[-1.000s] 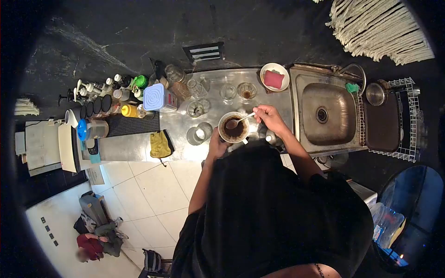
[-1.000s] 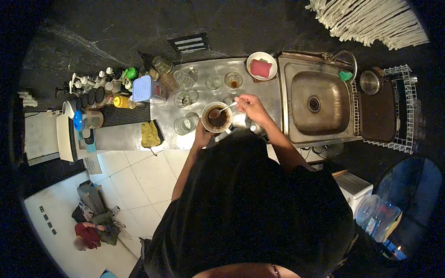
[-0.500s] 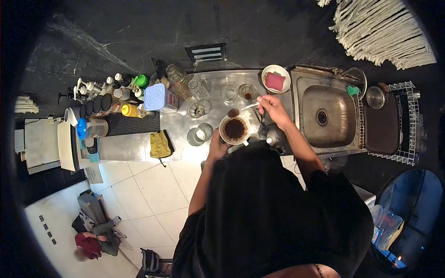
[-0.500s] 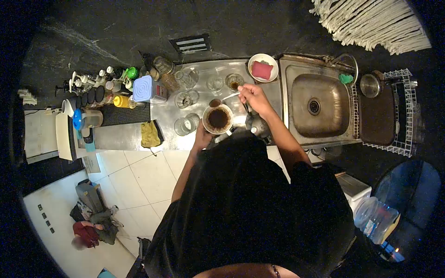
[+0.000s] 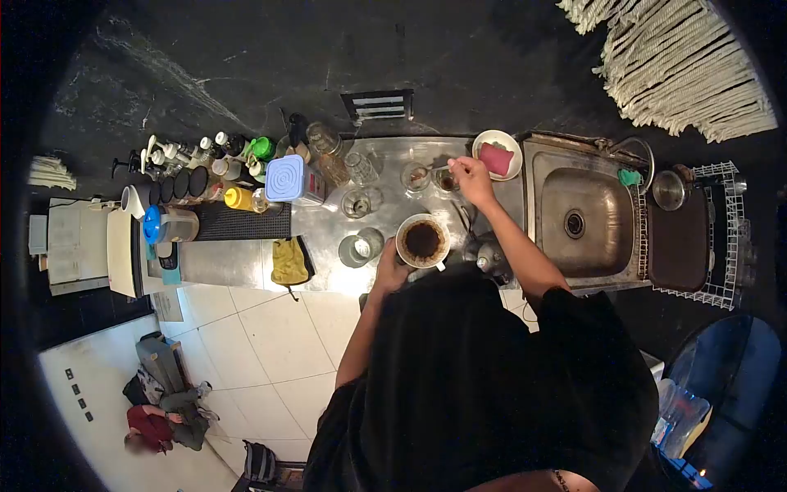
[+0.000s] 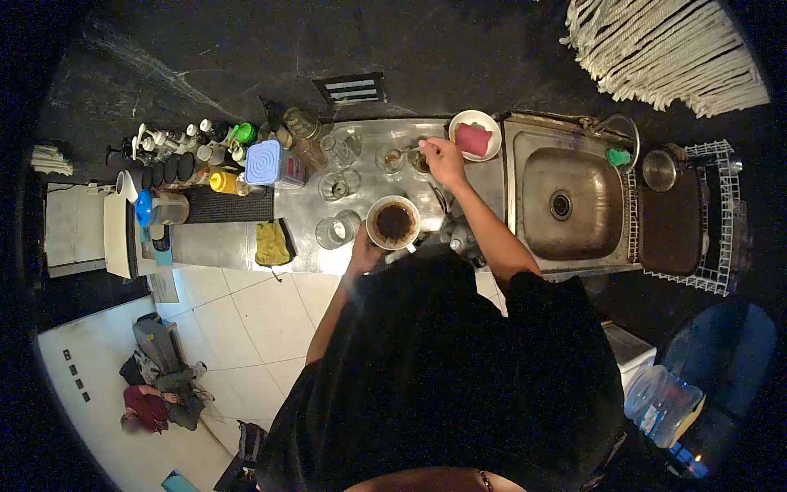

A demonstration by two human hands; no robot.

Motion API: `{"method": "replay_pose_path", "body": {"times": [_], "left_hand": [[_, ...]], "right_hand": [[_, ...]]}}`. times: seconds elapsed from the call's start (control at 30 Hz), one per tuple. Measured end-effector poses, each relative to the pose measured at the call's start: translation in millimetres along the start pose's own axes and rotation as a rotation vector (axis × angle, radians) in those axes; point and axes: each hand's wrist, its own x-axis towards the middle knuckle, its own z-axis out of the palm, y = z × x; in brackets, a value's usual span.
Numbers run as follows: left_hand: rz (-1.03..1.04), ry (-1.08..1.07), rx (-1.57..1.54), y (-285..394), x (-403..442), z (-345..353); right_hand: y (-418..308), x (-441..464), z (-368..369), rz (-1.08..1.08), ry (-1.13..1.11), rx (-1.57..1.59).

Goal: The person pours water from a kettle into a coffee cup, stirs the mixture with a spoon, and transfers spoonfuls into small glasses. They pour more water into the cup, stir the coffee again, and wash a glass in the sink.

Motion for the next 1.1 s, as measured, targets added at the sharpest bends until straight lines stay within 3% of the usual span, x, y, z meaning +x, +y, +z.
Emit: {"method": "replay_pose_path", "body": {"times": [0.1, 0.17, 0.2, 0.27, 0.4, 0.47, 0.5, 0.57, 0.63, 0.73, 0.83, 0.9, 0.97, 1.1], "left_hand": [[0.024, -0.012, -0.07, -15, 0, 1], [0.049, -0.009, -0.047, -14, 0, 0], [0.049, -0.01, -0.047, -10, 0, 1], [-0.03, 0.005, -0.113, -2, 1, 4], [0.036, 0.0, 0.03, -9, 1, 2], [0.055, -0.01, -0.004, -7, 2, 1], [0.058, -0.011, -0.003, -5, 2, 1], [0.044, -0.009, 0.007, -1, 1, 1], [0.064, -0.01, -0.012, -3, 0, 0], [0.062, -0.016, -0.065, -10, -1, 1], [0.032, -0.011, -0.088, -6, -3, 2], [0.022, -0.001, 0.016, 1, -2, 1], [-0.016, 0.0, 0.028, 9, -4, 2], [-0.041, -0.011, -0.014, 8, -3, 1]], "right_hand": [[-14, -9, -1, -0.071, 0.057, -0.24], [-24, -15, -1, -0.307, 0.109, -0.484], [-26, -17, -1, -0.307, 0.11, -0.485], [-31, -21, 0, -0.564, 0.272, -0.476], [-16, -27, -4, -0.576, 0.3, -0.537], [-1, -30, -4, -0.023, 0.13, -0.154], [4, -30, -3, -0.025, 0.131, -0.154], [16, -28, -4, 0.092, 0.25, 0.262], [18, -31, -17, 0.12, 0.262, 0.285], [20, -35, -31, 0.136, 0.322, 0.172], [16, -44, -36, -0.027, 0.363, -0.258], [11, -46, -32, -0.028, 0.334, -0.341], [8, -46, -25, -0.223, 0.294, -0.583], [15, -35, -11, -0.273, 0.192, -0.738]]}}
